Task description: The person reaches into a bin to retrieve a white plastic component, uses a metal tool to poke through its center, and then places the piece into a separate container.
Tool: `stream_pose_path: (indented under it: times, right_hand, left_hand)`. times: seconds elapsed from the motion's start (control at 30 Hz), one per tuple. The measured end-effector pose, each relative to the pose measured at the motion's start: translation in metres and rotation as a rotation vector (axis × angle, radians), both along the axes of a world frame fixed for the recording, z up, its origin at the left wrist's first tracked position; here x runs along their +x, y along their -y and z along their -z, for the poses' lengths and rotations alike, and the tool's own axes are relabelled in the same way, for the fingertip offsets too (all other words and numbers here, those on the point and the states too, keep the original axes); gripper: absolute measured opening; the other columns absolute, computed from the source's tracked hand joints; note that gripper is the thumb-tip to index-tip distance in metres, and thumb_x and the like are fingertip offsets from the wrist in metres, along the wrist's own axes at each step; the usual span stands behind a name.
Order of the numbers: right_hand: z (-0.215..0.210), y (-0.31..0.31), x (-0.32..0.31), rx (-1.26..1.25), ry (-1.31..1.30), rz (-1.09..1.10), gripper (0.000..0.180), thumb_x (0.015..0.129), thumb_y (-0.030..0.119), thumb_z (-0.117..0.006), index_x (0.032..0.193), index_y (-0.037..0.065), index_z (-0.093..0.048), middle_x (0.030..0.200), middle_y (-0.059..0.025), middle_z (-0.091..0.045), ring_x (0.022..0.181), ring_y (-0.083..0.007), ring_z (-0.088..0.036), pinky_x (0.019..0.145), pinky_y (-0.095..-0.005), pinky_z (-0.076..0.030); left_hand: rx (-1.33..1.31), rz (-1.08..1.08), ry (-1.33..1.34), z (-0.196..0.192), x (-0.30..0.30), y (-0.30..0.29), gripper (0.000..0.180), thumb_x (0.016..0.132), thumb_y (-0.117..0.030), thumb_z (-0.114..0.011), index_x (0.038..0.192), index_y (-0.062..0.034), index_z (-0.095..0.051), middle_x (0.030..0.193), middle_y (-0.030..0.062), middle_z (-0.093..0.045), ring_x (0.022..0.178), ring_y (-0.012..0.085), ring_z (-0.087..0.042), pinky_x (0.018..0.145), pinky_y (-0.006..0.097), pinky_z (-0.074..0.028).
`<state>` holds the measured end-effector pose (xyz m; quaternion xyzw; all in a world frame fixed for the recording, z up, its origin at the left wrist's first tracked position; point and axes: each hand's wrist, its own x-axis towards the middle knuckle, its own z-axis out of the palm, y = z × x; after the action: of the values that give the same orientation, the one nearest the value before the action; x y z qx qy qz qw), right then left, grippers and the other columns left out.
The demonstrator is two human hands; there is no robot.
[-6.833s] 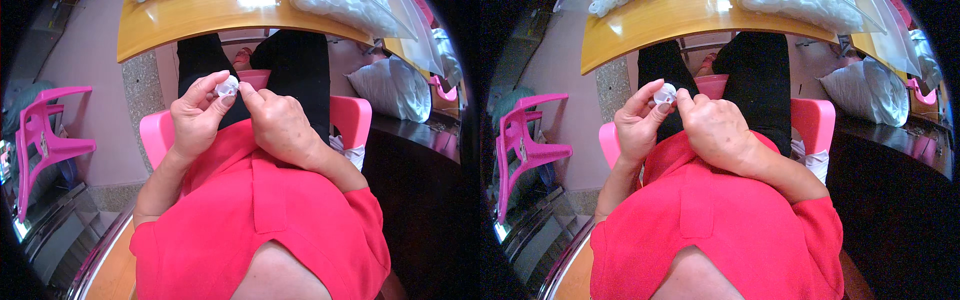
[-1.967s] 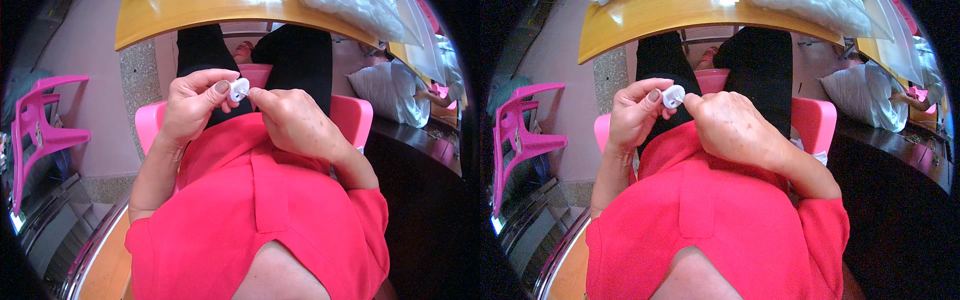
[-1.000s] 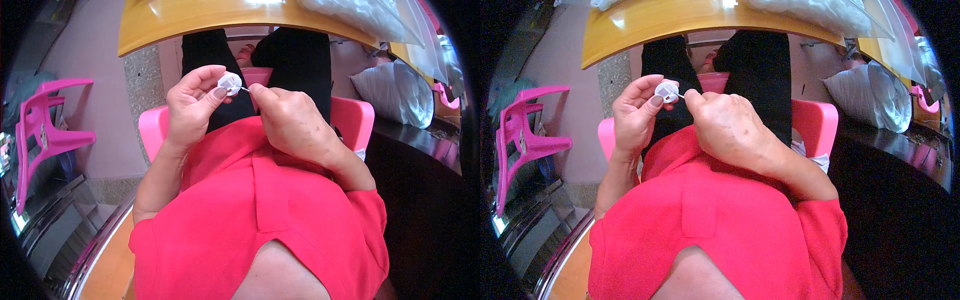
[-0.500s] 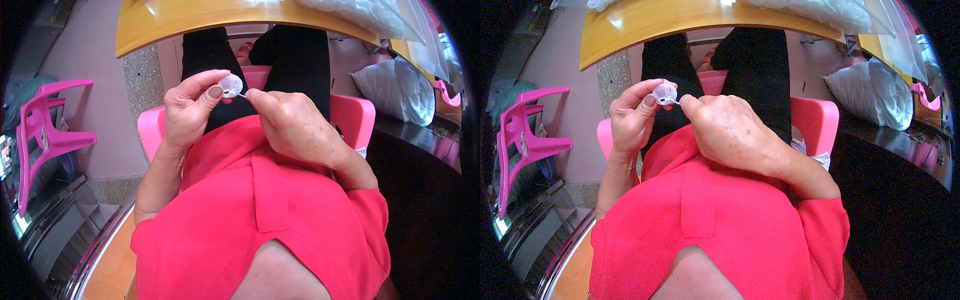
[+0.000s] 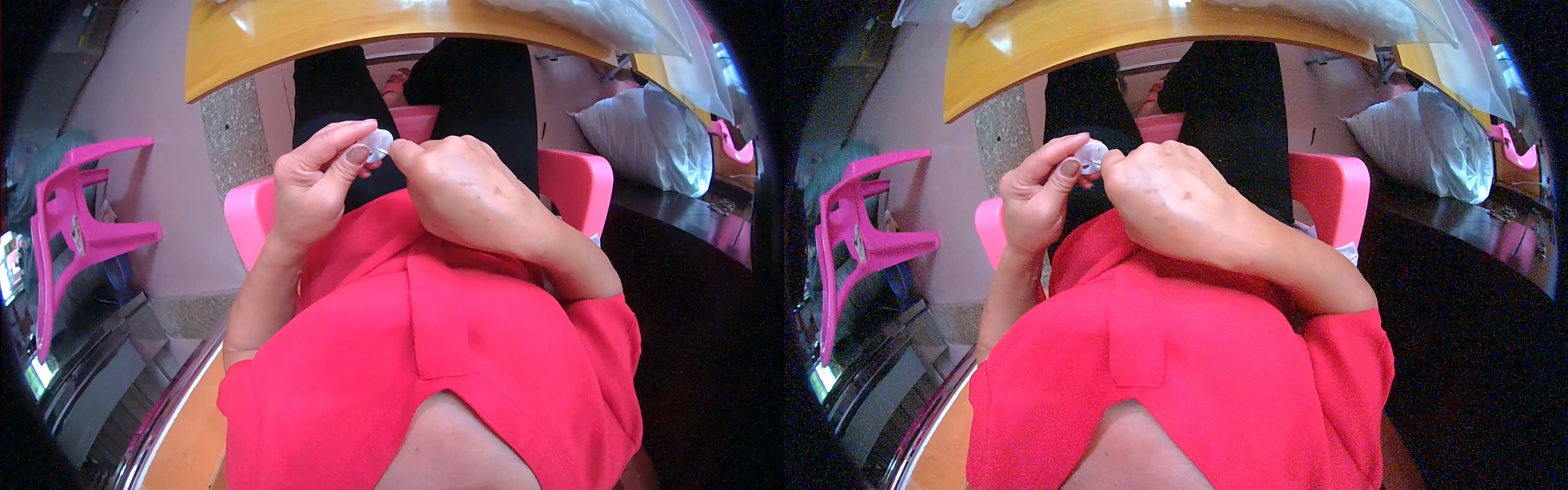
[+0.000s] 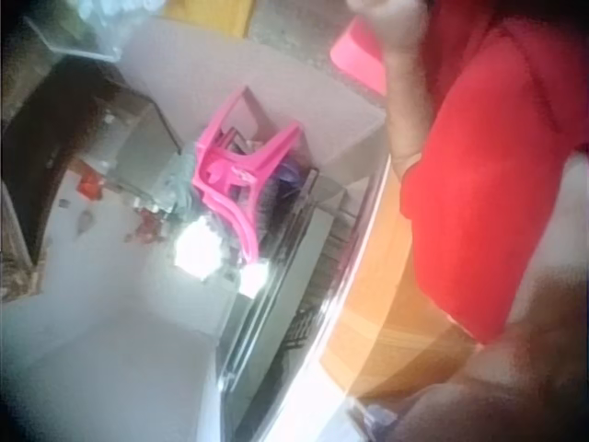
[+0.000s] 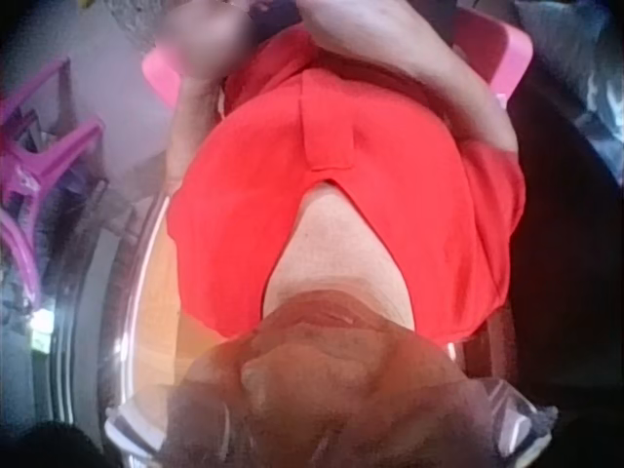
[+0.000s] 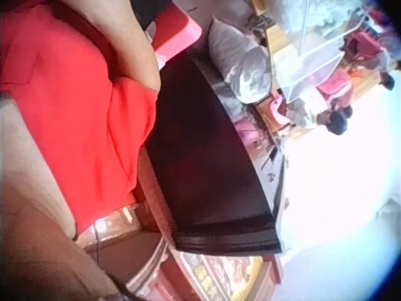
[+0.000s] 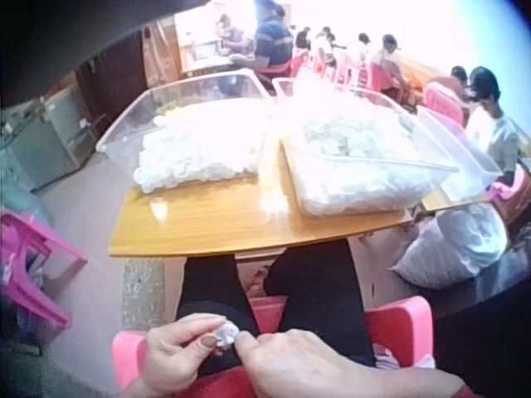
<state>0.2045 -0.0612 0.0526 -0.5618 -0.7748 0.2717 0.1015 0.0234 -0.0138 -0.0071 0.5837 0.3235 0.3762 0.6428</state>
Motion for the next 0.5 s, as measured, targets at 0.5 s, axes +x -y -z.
stream_pose_path:
  times: [0.5]
  right_hand:
    - [-0.013,0.003,0.048,0.171,0.044,0.113,0.019,0.071,0.0,-0.056,0.09,-0.002,-0.052,0.072,-0.0191,-0.06,0.067,-0.0375,-0.061,0.058,-0.0445,-0.05]
  left_hand:
    - [0.441,-0.34,-0.269,-0.076,0.02,-0.058,0.023,0.091,-0.004,-0.057,0.112,0.0016,-0.06,0.094,0.0075,-0.065,0.076,0.0119,-0.061,0.067,0.025,-0.051]
